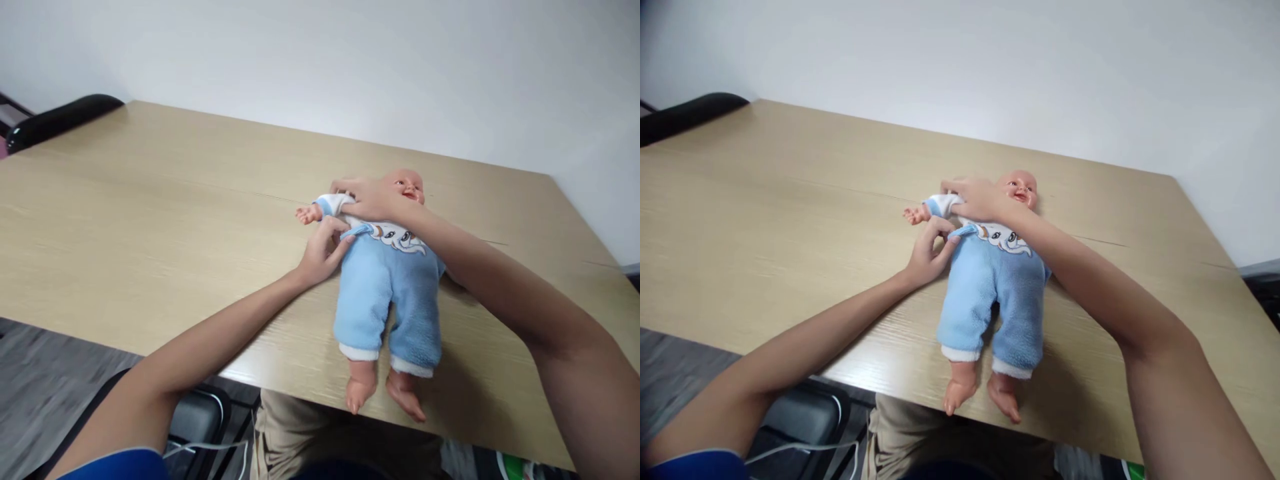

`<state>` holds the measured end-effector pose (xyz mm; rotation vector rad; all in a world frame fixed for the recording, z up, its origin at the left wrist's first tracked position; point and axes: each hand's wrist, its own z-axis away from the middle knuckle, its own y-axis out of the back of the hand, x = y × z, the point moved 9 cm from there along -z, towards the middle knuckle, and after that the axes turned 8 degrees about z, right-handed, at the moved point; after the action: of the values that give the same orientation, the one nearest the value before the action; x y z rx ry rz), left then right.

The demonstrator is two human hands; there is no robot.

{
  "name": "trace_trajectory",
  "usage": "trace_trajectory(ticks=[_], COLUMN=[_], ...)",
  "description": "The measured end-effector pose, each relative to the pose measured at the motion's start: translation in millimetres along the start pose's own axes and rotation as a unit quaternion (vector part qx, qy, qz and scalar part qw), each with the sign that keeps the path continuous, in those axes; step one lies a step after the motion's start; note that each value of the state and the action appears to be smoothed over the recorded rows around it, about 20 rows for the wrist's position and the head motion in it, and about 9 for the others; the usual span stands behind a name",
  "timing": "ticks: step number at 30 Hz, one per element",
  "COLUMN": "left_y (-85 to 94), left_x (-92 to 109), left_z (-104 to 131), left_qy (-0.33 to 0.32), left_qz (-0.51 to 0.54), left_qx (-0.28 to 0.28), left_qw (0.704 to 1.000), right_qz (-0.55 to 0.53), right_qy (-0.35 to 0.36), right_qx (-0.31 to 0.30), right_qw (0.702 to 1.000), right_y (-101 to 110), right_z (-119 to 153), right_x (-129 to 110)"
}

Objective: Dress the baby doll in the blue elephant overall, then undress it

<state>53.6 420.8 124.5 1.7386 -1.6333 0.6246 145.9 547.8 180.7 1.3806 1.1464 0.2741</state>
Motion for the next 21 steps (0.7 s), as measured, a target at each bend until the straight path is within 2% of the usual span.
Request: trace_trajectory(ticks=[2,4,8,11,14,17,19,21], left_y=[-1.2,-1.1,2.6,7.1,9.1,13.4,15.4,15.7], left_x=[6,11,16,19,12,-7,-21,-33], left_z=[2,6,16,19,15,9,7,7], left_qy=[-0.041,-0.080,-0.117,-0.136,-0.106,-0.042,0.003,0.042], left_qz=[-0.009,-0.035,-0.101,-0.094,-0.039,0.029,0.048,0.053], left_qx=[-0.007,-0.007,0.015,0.040,0.047,0.075,0.099,0.119], left_qw=[0.999,0.996,0.988,0.985,0.993,0.996,0.994,0.991], right_qz=[-0.037,-0.083,-0.114,-0.090,-0.028,0.001,-0.002,0.006], right_qy=[-0.020,-0.040,-0.057,-0.032,-0.004,0.015,-0.001,-0.046], right_qx=[0.035,0.044,0.056,0.063,0.046,-0.006,-0.021,-0.016], right_qw=[0.999,0.995,0.990,0.993,0.999,1.000,1.000,0.999], right_y=[16,23,25,23,20,16,18,23], right_z=[12,23,38,42,43,48,53,61], right_x=[9,18,24,16,4,-7,-11,-10])
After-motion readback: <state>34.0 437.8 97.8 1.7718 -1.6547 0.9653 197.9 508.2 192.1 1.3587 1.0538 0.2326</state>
